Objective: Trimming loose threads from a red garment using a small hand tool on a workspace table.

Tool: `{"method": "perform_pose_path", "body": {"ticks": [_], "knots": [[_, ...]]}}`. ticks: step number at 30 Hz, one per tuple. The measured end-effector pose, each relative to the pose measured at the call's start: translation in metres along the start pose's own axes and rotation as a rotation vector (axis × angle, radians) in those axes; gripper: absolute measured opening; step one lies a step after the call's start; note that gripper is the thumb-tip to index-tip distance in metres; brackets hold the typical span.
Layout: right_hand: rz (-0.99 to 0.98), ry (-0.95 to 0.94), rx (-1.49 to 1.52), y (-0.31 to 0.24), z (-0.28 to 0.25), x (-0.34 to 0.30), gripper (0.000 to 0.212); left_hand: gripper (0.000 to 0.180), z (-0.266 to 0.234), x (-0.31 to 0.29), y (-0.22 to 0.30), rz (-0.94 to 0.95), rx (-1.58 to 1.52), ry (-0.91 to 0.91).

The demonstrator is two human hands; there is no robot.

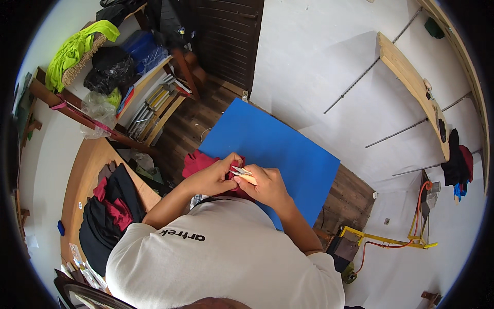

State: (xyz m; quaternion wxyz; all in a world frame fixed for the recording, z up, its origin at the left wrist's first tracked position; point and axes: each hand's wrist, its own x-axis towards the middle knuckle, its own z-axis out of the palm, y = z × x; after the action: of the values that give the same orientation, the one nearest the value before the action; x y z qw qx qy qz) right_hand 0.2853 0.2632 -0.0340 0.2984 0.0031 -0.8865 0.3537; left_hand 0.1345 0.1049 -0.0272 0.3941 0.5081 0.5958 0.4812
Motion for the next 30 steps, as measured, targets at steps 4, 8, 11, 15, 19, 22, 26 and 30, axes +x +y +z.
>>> {"method": "perform_pose_path", "body": {"ticks": [4,8,11,15,19,22,26,30], "knots": [[-0.007,0.018,-0.006,0.001,0.000,0.000,0.022,0.036,0.001,0.001,0.001,0.011,0.048,0.001],[-0.009,0.009,0.013,0.001,0.000,-0.001,0.021,0.036,0.000,0.001,0.002,0.008,0.063,-0.010],[-0.019,0.022,0.005,0.002,0.002,-0.001,0.021,0.035,-0.001,0.002,0.000,0.011,0.063,-0.014],[0.040,0.035,0.035,0.006,0.006,-0.002,0.017,0.033,0.000,0.008,-0.009,0.003,-0.027,-0.004],[0.115,0.076,0.102,0.016,0.015,-0.005,0.016,0.031,0.000,0.013,-0.020,-0.076,-0.044,0.020],[0.230,0.127,0.162,0.025,0.020,-0.011,0.018,0.028,0.001,0.015,-0.029,-0.089,-0.122,0.022],[0.583,0.258,0.634,0.031,0.021,-0.010,0.023,0.027,0.003,0.014,-0.033,-0.042,-0.134,0.019],[0.438,0.138,0.368,0.019,0.017,-0.005,0.020,0.031,0.005,0.013,-0.027,-0.064,-0.066,0.004]]}}
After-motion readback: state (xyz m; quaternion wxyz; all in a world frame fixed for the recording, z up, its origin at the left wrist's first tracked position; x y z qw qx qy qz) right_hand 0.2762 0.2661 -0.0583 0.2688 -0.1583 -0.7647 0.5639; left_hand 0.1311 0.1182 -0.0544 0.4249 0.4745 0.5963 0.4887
